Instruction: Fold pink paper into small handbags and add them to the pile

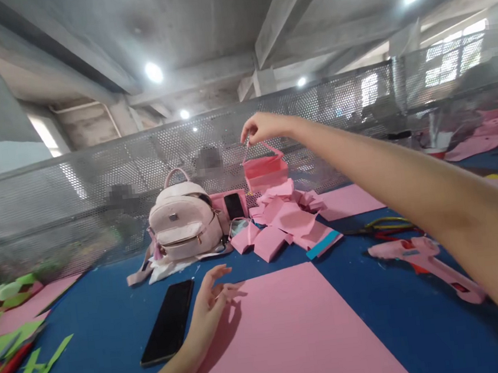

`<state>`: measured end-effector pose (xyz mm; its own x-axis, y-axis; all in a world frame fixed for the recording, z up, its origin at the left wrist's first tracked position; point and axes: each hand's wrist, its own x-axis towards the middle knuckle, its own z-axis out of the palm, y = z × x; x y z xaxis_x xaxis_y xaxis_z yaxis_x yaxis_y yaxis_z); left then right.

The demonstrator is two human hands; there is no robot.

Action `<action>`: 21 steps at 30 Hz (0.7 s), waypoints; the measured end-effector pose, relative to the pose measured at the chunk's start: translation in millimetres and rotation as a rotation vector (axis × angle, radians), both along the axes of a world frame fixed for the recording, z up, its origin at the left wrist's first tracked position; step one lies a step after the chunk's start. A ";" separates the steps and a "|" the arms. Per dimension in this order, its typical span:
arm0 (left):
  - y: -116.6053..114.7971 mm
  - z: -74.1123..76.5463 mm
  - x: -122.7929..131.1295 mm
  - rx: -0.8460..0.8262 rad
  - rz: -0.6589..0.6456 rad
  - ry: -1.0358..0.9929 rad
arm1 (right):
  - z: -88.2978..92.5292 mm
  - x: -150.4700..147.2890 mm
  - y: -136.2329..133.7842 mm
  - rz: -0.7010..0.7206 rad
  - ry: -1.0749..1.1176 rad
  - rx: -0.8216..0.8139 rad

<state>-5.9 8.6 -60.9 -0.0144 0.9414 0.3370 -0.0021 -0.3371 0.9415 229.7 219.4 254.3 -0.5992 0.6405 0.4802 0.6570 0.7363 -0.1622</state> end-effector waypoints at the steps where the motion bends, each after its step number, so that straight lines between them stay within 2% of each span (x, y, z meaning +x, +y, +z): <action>1: 0.0 -0.1 -0.2 -0.001 -0.003 0.002 | 7.5 2.4 11.9 -0.060 -0.018 0.019; 4: 0.6 -1.3 -1.6 -0.005 -0.016 0.008 | 20.0 5.8 40.9 -0.189 -0.022 0.074; 6: 0.9 -1.6 -2.6 -0.018 -0.017 0.016 | 18.6 5.0 55.0 -0.255 0.027 0.090; 10: 1.2 0.0 -2.8 -0.051 -0.031 0.018 | -1.6 0.3 78.4 -0.341 0.134 0.049; 15: 2.3 1.5 -1.4 -0.103 -0.031 0.009 | -30.9 -2.2 102.0 -0.367 0.131 0.020; 18: 4.2 2.0 -0.5 -0.114 -0.019 0.023 | -37.9 -2.0 108.6 -0.401 0.139 0.057; 21: 6.1 2.0 0.2 -0.114 -0.012 0.022 | -36.1 -1.7 110.8 -0.463 0.164 0.126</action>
